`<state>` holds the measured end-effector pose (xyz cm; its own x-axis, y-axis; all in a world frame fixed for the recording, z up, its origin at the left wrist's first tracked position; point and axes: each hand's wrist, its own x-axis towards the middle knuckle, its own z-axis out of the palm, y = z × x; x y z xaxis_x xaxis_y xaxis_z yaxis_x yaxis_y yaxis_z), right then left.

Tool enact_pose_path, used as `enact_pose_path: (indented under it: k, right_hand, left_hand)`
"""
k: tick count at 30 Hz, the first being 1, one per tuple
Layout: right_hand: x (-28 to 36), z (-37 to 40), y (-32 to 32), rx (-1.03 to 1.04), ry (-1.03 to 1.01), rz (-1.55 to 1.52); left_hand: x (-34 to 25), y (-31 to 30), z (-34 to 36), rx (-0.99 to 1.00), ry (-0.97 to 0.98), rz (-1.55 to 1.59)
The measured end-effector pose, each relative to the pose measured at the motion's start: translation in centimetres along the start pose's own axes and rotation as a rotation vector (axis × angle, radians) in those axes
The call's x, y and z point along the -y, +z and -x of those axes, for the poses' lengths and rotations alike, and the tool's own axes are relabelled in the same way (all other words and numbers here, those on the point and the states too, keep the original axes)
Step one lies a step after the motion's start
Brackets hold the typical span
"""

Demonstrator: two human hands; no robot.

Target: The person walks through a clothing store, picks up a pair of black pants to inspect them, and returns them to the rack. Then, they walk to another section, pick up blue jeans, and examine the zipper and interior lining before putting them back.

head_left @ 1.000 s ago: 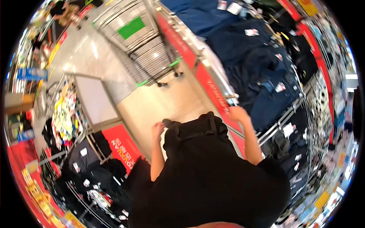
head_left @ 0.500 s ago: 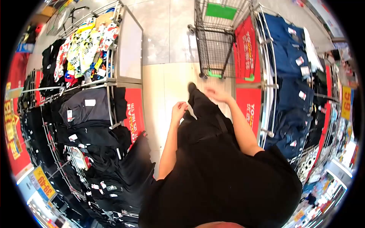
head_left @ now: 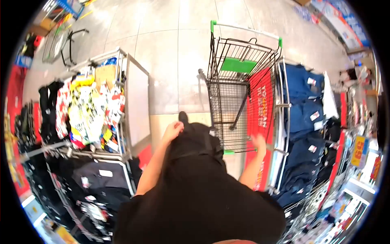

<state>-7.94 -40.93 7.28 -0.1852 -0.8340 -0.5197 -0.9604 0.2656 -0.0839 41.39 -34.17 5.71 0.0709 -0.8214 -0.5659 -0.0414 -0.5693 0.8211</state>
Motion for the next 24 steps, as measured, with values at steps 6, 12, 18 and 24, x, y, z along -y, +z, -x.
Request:
enact_pose_path:
  k: [6, 12, 18, 24]
  right_hand:
    - [33.7, -7.9, -13.4, -0.039, -0.674, -0.707]
    - [46.7, -25.2, -13.0, -0.282, -0.604, -0.779]
    - [48.3, -29.6, -12.0, -0.322, -0.538, -0.838]
    - [49.6, -28.5, -15.0, -0.073, 0.044, -1.064]
  left_hand:
    - [-8.2, -8.8, -13.4, -0.082, -0.005, 0.085]
    - [-23.6, -8.1, -28.1, -0.02, 0.163, 0.018]
    - [-37.6, -5.6, -43.2, 0.088, 0.958, -0.521]
    - [-43.2, 1.7, -53.0, 0.966, 0.792, -0.68]
